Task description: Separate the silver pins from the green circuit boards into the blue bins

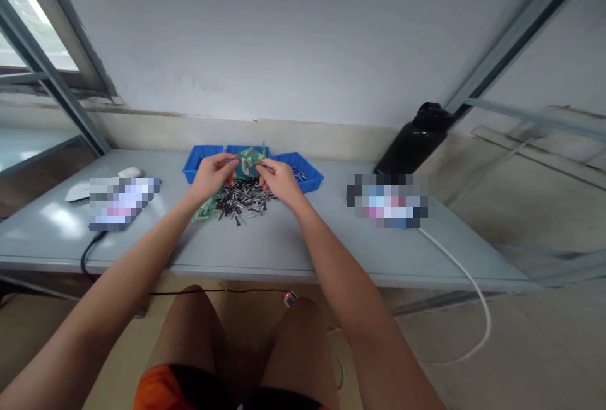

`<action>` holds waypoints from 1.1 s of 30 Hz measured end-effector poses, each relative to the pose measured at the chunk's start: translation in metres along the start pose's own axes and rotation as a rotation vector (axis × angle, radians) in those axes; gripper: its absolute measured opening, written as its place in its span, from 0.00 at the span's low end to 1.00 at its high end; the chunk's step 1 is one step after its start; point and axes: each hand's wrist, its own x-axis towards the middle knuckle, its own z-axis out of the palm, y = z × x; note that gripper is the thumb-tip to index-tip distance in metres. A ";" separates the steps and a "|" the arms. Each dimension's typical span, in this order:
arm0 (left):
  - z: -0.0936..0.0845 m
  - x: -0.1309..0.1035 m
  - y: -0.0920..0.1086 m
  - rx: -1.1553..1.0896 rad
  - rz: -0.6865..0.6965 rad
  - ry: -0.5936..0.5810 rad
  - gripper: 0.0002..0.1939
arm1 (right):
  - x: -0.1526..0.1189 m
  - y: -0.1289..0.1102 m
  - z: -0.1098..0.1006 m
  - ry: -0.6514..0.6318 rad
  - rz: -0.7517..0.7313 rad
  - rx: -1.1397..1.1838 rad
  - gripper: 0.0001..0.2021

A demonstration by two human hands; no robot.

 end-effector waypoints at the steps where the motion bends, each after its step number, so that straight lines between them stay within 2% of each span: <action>1: 0.000 0.000 0.002 -0.075 -0.046 -0.028 0.11 | 0.000 -0.001 0.001 -0.028 0.029 0.079 0.12; 4: -0.001 -0.001 0.007 -0.222 -0.103 -0.045 0.15 | -0.001 -0.005 0.001 -0.030 0.036 0.237 0.13; 7: -0.003 0.000 0.007 -0.232 -0.083 -0.025 0.14 | -0.001 -0.008 -0.001 -0.024 0.016 0.291 0.13; 9: -0.003 0.000 0.005 -0.195 -0.046 -0.025 0.10 | -0.001 -0.007 -0.001 -0.019 -0.002 0.261 0.12; 13: -0.003 0.002 0.000 -0.144 -0.052 -0.033 0.17 | 0.001 0.001 0.002 0.011 -0.015 0.166 0.10; 18: -0.003 0.002 -0.002 -0.083 -0.080 -0.068 0.06 | 0.004 0.005 0.004 0.065 -0.064 0.091 0.07; 21: -0.005 0.003 -0.003 -0.085 -0.062 -0.076 0.07 | 0.004 0.005 0.003 0.091 -0.087 0.055 0.06; 26: -0.011 0.006 -0.006 -0.083 -0.013 0.003 0.07 | 0.003 0.003 -0.002 0.112 -0.064 0.045 0.07; 30: -0.012 0.007 -0.008 -0.077 0.001 -0.026 0.07 | 0.000 0.000 -0.003 0.089 -0.227 -0.071 0.03; 33: -0.008 0.005 -0.012 0.061 0.085 -0.047 0.07 | -0.003 -0.002 -0.001 0.036 -0.258 -0.125 0.06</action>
